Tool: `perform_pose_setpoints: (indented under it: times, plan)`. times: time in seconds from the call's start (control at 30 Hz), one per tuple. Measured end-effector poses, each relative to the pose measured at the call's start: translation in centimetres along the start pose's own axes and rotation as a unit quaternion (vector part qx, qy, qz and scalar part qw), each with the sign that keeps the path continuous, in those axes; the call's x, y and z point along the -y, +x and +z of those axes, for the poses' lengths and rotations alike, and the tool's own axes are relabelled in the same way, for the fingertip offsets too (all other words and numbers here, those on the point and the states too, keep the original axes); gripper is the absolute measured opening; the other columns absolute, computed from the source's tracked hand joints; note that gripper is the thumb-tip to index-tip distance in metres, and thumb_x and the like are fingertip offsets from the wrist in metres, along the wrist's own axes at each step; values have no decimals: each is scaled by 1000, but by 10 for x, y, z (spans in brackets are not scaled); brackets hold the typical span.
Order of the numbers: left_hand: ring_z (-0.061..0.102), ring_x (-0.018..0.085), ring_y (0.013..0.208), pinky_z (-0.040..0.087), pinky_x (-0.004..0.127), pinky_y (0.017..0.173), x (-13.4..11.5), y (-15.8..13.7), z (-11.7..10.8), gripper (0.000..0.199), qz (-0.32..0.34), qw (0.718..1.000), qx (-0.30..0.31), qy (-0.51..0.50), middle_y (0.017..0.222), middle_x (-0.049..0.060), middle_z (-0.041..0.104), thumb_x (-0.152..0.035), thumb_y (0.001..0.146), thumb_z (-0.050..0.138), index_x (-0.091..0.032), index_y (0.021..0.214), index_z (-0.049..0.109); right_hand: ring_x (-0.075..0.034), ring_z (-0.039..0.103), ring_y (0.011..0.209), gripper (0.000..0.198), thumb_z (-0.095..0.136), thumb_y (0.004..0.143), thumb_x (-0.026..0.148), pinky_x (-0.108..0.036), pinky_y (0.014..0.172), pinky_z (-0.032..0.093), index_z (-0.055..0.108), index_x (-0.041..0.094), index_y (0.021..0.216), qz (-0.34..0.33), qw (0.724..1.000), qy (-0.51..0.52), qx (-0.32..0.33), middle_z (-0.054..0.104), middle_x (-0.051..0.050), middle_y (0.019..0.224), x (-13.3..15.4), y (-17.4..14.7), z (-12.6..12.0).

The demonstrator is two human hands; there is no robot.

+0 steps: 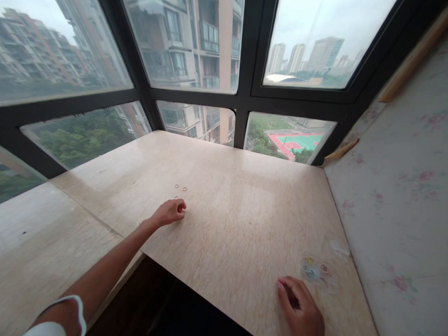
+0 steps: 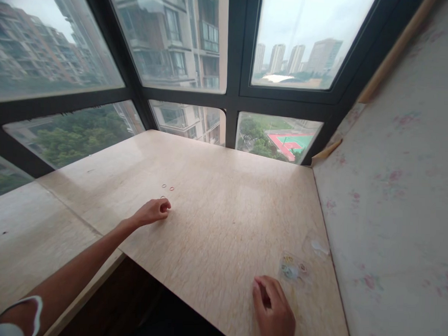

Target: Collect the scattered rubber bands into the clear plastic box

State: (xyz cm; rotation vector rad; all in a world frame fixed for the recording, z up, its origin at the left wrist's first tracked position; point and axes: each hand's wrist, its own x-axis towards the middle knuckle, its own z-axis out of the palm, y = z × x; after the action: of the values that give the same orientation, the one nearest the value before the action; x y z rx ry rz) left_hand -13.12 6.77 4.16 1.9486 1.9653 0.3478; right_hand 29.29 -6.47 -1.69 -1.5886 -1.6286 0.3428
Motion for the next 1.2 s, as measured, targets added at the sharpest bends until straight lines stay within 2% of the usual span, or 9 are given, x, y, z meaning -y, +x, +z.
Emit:
perform_pose_setpoints:
  times: [0.1,0.27,0.43,0.57,0.73,0.87,0.93,1.03,1.2]
  plan:
    - [59,15,64,46,26,60,-18,-7,7,18,-1,988,-23,-155,69,1,64,-25,64,56,-18,79,64,-20,69,73,34,50,87,49,-26,63,55,71,22,81,-6,1000,5,5,72,-7,87,-1,0,0]
    - [59,14,64,50,27,58,-64,-16,22,30,-22,926,-34,-376,72,2,65,-35,68,64,-16,90,68,-19,68,75,30,51,89,43,-27,65,54,70,22,83,4,1000,21,15,71,-7,88,2,0,-1]
    - [59,12,63,51,27,60,-112,-16,46,23,-10,871,-22,-490,71,3,67,-33,67,72,-17,84,71,-19,67,76,24,51,90,36,-28,66,53,68,21,84,5,999,41,24,70,-7,86,9,0,-4]
    - [61,14,63,52,28,60,-156,-16,67,26,9,853,8,-522,75,6,70,-37,69,73,-16,84,73,-19,66,75,20,49,90,30,-28,66,52,67,22,85,11,998,50,39,69,-6,87,12,1,-6]
    - [63,15,67,52,27,59,-224,-21,95,28,77,872,57,-479,82,9,73,-39,80,63,-15,91,73,-17,63,72,18,48,90,23,-27,66,48,65,21,86,19,997,54,49,67,-5,86,15,3,-7]
    - [64,17,80,52,30,72,-275,-27,120,21,234,918,22,-321,87,7,72,-28,87,57,-19,97,73,-15,60,70,17,49,87,18,-26,66,45,66,20,86,33,996,60,49,66,-3,86,15,3,-6]
    - [63,18,86,51,34,79,-296,-30,130,19,314,921,-8,-230,90,7,71,-23,89,56,-21,98,73,-14,58,65,16,50,85,18,-26,64,42,65,19,86,40,996,54,55,65,-2,84,14,3,-6]
    - [61,19,89,50,36,81,-319,-31,144,19,375,913,-4,-162,94,8,69,-22,90,56,-22,97,74,-15,54,59,15,52,85,22,-27,59,37,66,18,81,42,998,28,49,63,-2,77,13,2,-5]
    - [57,25,107,47,42,88,-338,-27,159,18,398,912,11,-101,115,11,65,-20,89,58,-24,94,75,-16,51,56,27,54,86,33,-28,55,30,63,17,67,54,998,-6,32,57,-2,62,13,2,-4]
